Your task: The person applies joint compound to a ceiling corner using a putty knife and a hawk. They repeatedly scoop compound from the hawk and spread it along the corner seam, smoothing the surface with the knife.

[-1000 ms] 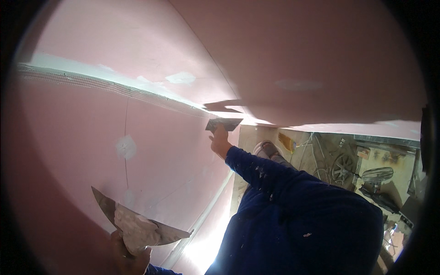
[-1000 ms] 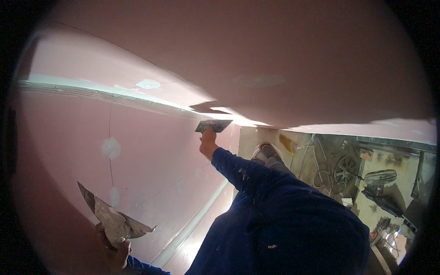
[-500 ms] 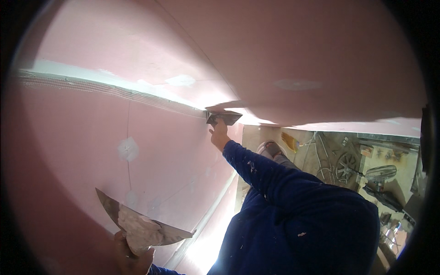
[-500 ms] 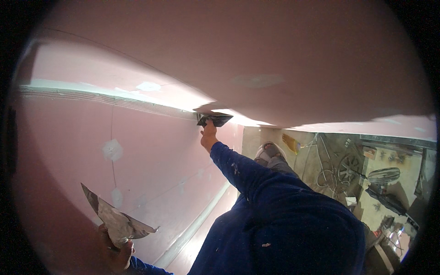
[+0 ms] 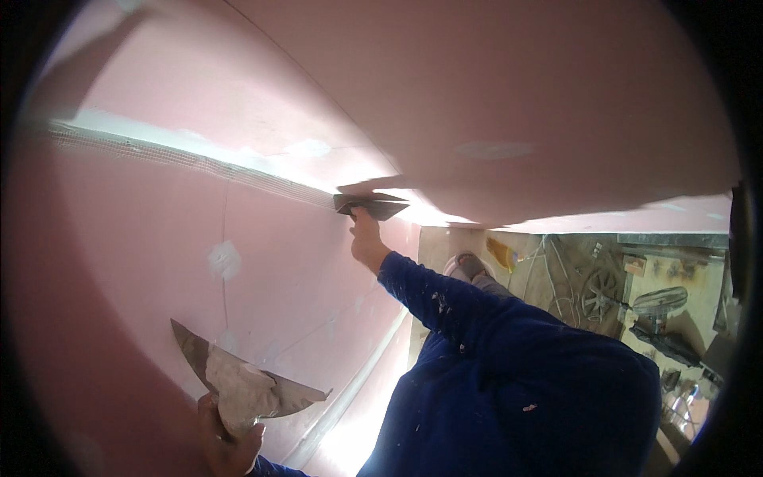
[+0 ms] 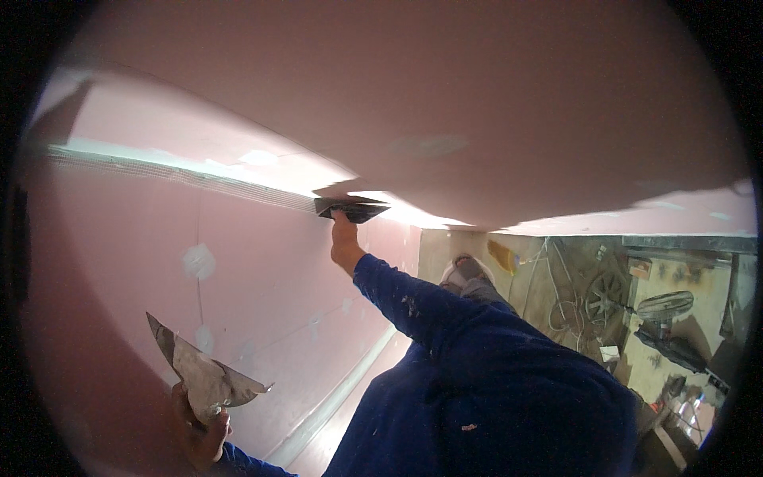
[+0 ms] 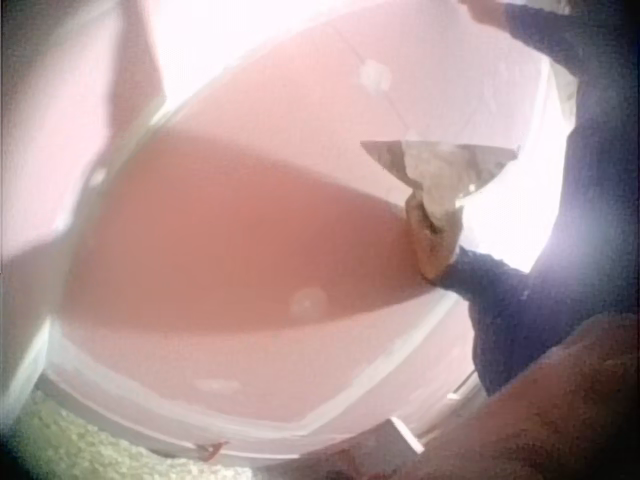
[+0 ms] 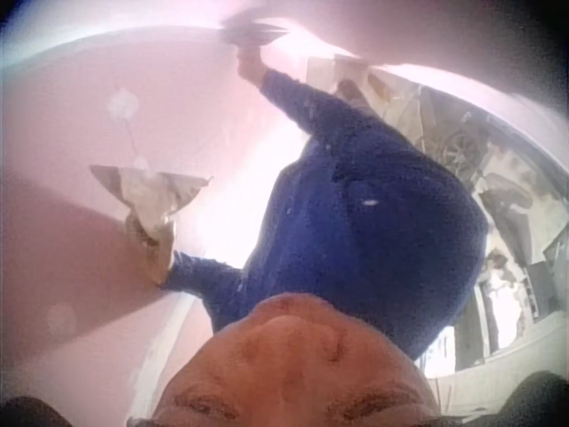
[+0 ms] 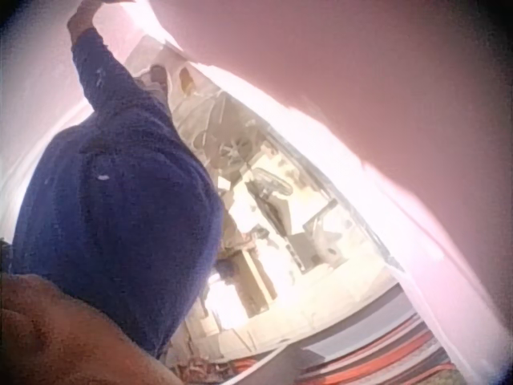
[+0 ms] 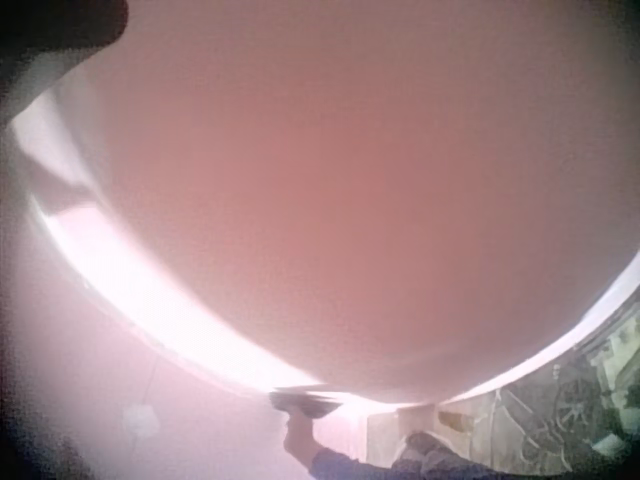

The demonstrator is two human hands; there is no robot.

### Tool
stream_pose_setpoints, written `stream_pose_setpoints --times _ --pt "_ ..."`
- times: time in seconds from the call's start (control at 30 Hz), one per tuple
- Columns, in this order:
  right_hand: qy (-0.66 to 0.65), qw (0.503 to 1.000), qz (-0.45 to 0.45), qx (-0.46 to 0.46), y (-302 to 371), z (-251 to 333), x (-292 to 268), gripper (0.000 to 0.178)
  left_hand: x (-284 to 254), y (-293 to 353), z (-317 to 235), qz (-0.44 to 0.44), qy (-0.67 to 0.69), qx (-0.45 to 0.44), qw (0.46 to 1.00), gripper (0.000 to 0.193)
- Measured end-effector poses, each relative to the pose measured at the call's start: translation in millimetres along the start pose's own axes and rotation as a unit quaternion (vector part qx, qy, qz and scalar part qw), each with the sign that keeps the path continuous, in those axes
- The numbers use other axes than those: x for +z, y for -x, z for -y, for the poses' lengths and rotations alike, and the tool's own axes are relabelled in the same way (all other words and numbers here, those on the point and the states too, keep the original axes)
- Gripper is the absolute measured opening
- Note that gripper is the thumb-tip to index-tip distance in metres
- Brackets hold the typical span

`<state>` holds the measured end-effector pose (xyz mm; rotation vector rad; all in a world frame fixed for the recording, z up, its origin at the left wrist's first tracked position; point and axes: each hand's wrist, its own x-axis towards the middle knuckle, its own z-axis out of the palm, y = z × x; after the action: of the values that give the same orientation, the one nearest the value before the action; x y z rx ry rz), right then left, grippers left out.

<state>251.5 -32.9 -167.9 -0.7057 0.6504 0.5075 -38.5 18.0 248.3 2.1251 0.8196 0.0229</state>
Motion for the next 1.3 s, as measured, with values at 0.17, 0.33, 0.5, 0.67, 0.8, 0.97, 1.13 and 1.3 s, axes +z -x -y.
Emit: stream_pose_setpoints --times 0.17,0.33,0.5,0.67,0.8,0.97,1.13,1.3 --pt "-0.038 0.999 0.022 0.019 74 55 43 0.043 8 15 -22 -0.007 -0.04 -0.014 0.999 0.066" --pt "-0.011 0.999 0.038 0.035 147 104 65 0.049 26 29 -42 0.032 -0.026 0.009 0.999 0.063" --pt "-0.001 0.968 0.228 0.109 207 117 -19 0.035 35 33 -43 0.016 0.048 -0.009 0.999 0.062" --pt "0.312 0.893 0.288 0.15 227 180 -136 0.031 79 47 -21 0.004 0.029 -0.014 0.999 0.058" --pt "0.671 0.607 0.395 -0.159 215 241 -143 0.03 131 47 6 0.021 0.082 -0.111 0.99 0.057" --pt "0.6 0.515 0.526 -0.313 235 288 -101 0.056 172 32 38 0.061 0.069 -0.065 0.994 0.054" --pt "0.702 0.222 0.516 -0.438 269 299 -71 0.058 180 37 44 0.052 0.059 -0.066 0.995 0.056" --pt "0.689 0.173 0.549 -0.44 267 296 -59 0.053 197 30 33 0.04 0.038 -0.063 0.996 0.058"
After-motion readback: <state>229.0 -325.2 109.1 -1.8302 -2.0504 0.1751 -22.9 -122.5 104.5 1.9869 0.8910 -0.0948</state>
